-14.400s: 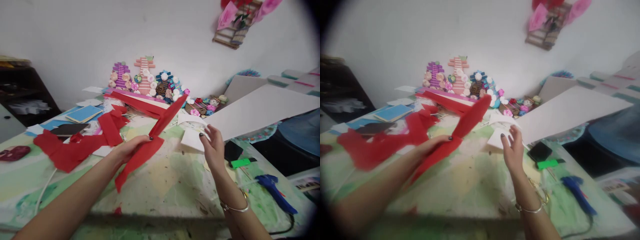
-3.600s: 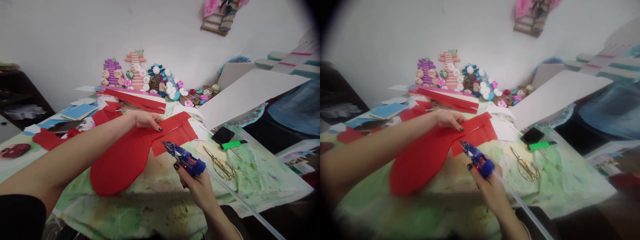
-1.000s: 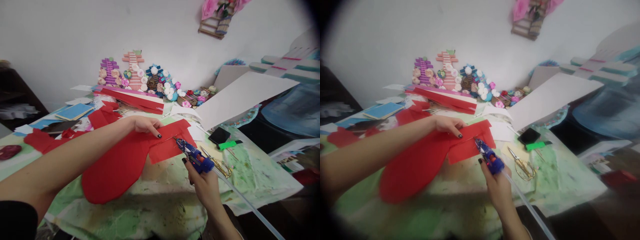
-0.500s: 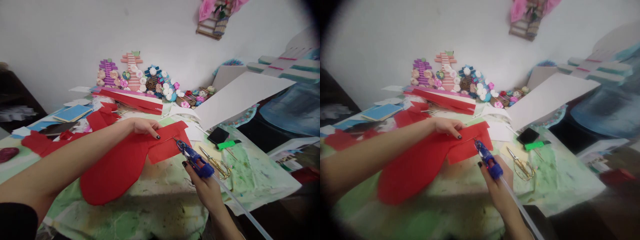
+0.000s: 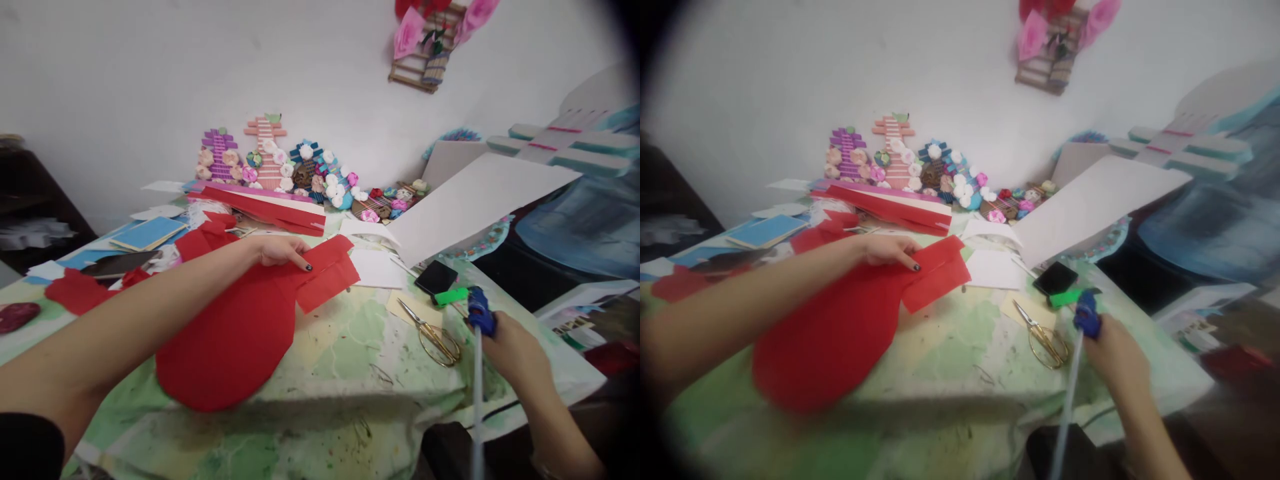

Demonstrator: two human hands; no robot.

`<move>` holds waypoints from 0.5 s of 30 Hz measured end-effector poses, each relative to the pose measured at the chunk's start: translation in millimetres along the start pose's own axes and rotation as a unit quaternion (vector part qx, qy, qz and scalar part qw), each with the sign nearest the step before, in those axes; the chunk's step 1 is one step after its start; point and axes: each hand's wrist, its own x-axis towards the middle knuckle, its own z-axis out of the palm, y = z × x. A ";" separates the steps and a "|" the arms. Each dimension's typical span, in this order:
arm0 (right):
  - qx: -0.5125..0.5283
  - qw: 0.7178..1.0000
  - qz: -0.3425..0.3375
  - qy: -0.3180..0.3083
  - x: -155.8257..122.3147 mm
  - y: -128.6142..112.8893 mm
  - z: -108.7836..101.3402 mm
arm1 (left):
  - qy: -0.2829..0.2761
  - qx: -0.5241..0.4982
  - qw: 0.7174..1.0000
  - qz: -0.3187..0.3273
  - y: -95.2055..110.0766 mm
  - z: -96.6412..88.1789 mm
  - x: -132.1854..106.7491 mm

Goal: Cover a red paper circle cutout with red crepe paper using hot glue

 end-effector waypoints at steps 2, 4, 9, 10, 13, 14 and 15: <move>0.016 0.997 0.040 -0.071 18.1 29.4 2.3 | 0.045 -0.023 0.999 0.004 1.8 -2.8 0.1; 0.027 0.994 0.060 -0.089 31.1 50.6 3.9 | 0.108 -0.057 0.992 0.010 3.9 -5.8 0.7; 0.036 0.990 0.102 -0.092 52.1 77.5 8.6 | 0.194 -0.097 0.976 0.019 2.7 -13.0 2.8; 0.037 0.989 0.110 -0.090 55.5 81.2 10.1 | 0.202 -0.102 0.974 0.025 1.1 -13.2 2.9; 0.032 0.987 0.138 -0.071 62.8 92.3 16.8 | 0.219 -0.123 0.967 0.051 -4.9 -10.0 2.0; 0.029 0.987 0.147 -0.058 63.7 96.1 19.7 | 0.222 -0.130 0.965 0.059 -6.8 -8.0 1.0; 0.027 0.987 0.154 -0.042 63.9 99.7 22.8 | 0.224 -0.136 0.963 0.064 -8.6 -5.8 -0.4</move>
